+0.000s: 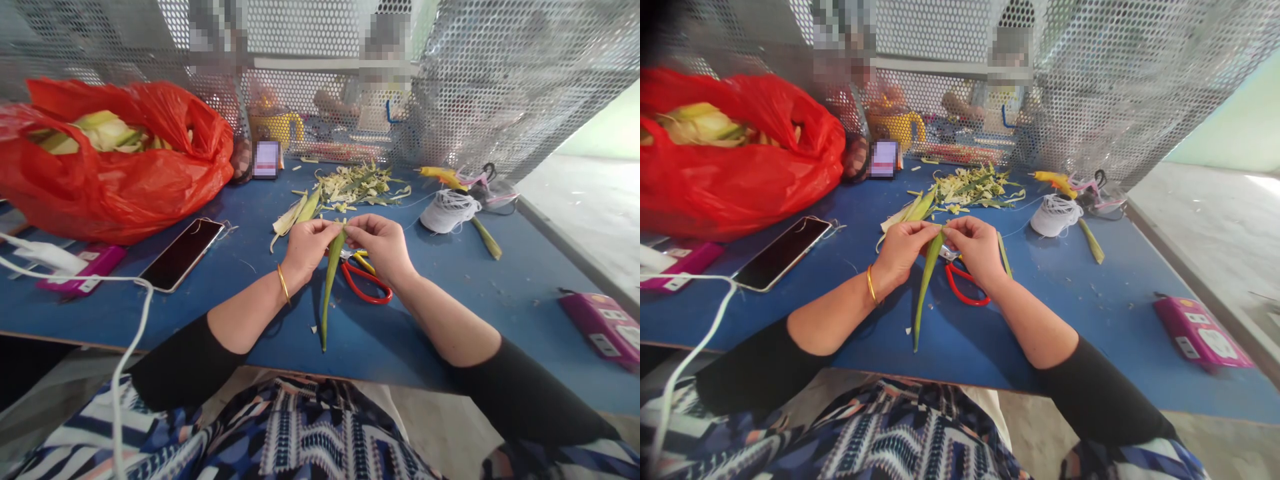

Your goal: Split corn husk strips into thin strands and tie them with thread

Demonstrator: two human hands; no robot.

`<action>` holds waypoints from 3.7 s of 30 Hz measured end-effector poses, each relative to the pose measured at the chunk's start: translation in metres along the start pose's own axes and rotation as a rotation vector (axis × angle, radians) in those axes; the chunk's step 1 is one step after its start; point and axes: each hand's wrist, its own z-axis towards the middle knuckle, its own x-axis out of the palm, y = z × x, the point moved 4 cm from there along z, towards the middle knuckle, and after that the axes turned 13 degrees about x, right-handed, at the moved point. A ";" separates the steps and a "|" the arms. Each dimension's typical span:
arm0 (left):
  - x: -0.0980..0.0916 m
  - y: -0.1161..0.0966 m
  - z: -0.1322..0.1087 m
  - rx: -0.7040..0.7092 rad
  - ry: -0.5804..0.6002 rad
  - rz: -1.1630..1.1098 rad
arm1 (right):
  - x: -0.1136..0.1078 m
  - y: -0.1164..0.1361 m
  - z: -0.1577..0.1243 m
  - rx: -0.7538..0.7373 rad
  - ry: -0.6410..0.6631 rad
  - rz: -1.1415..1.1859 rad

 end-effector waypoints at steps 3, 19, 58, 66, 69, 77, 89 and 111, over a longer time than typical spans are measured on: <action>-0.001 0.003 0.001 0.010 0.027 0.022 | 0.000 -0.003 0.001 -0.018 -0.010 -0.017; -0.001 0.013 0.005 0.046 0.094 0.042 | 0.002 0.003 -0.008 -0.295 -0.158 -0.177; -0.005 0.006 0.009 0.251 -0.003 0.245 | 0.013 -0.005 -0.015 -0.216 -0.099 -0.061; -0.007 -0.002 0.007 0.308 -0.014 0.302 | 0.014 -0.007 -0.012 -0.125 -0.003 0.038; -0.006 -0.003 0.007 0.340 -0.010 0.347 | 0.015 -0.007 -0.010 -0.070 0.023 0.043; -0.007 0.002 0.009 0.312 -0.015 0.346 | 0.015 -0.006 -0.012 -0.051 0.030 0.164; -0.005 0.004 0.008 0.304 -0.020 0.290 | 0.014 -0.013 -0.007 0.018 0.065 0.232; -0.022 0.033 0.028 0.047 -0.194 0.078 | 0.008 0.047 -0.080 -0.795 -0.086 -0.329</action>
